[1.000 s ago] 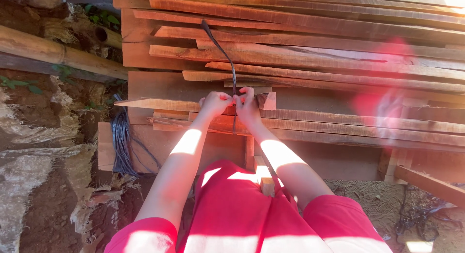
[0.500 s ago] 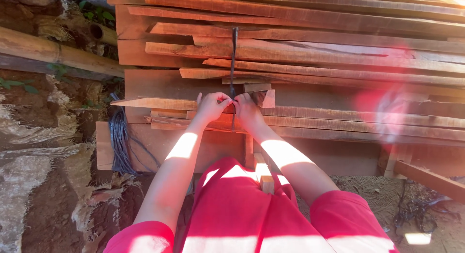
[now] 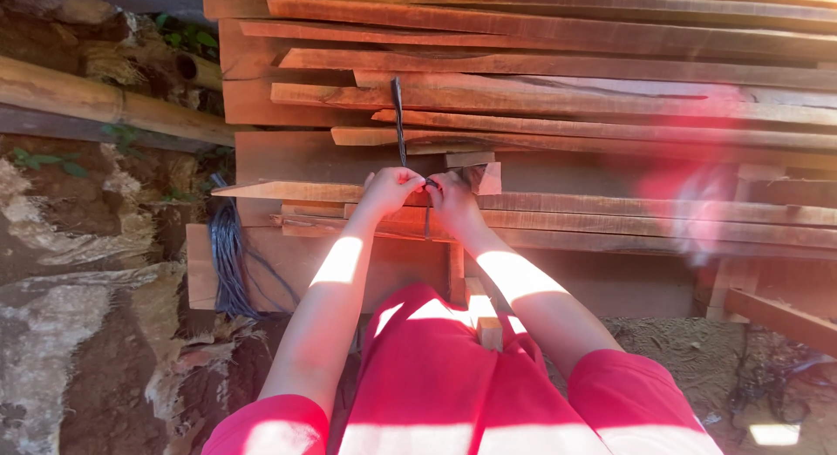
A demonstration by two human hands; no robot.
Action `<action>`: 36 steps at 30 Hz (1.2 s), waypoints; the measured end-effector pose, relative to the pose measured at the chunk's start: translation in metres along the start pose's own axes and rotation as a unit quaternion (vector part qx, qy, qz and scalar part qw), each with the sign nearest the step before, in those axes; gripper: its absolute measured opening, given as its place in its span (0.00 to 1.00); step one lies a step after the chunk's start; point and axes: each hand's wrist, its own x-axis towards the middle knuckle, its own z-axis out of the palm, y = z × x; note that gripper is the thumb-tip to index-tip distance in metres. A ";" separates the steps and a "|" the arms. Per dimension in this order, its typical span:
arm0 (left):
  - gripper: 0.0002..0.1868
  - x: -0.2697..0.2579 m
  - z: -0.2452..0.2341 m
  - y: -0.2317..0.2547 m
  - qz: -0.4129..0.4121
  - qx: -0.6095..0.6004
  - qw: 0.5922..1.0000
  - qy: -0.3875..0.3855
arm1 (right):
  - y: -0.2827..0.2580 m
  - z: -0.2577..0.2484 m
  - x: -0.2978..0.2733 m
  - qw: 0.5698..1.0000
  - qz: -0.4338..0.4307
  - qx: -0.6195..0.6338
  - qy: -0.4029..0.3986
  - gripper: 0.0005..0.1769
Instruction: The person secures a stack of wooden planks using a black strap. They wrap the strap around the wood, pull it tight, and tie a knot to hold the planks together.
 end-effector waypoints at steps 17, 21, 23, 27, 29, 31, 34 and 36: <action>0.12 -0.032 0.060 0.014 -0.100 -0.608 0.786 0.048 | -0.002 -0.003 -0.002 0.998 -0.049 0.033 0.034 0.09; 0.10 -0.053 0.050 0.035 -0.087 -0.550 0.824 0.106 | -0.003 -0.003 -0.002 0.998 -0.047 0.025 0.033 0.09; 0.08 -0.028 0.065 0.022 -0.076 -0.494 0.851 0.165 | -0.006 -0.002 -0.003 0.998 -0.049 0.001 0.035 0.09; 0.09 -0.010 0.074 0.023 -0.063 -0.328 0.902 0.273 | 0.009 0.017 -0.005 0.905 -0.103 -0.411 0.038 0.02; 0.10 -0.005 0.081 0.018 -0.036 -0.339 0.897 0.282 | 0.003 0.015 -0.001 0.890 -0.093 -0.444 0.042 0.00; 0.10 -0.002 0.083 0.017 -0.009 -0.349 0.890 0.293 | 0.001 0.017 0.002 0.874 -0.084 -0.476 0.047 0.02; 0.11 0.010 0.068 0.011 0.014 -0.284 0.916 0.282 | 0.004 0.033 0.011 0.862 -0.098 -0.488 0.095 0.05; 0.14 0.031 0.062 0.003 0.048 -0.092 0.947 0.303 | 0.012 0.040 0.019 0.848 -0.124 -0.512 0.056 0.05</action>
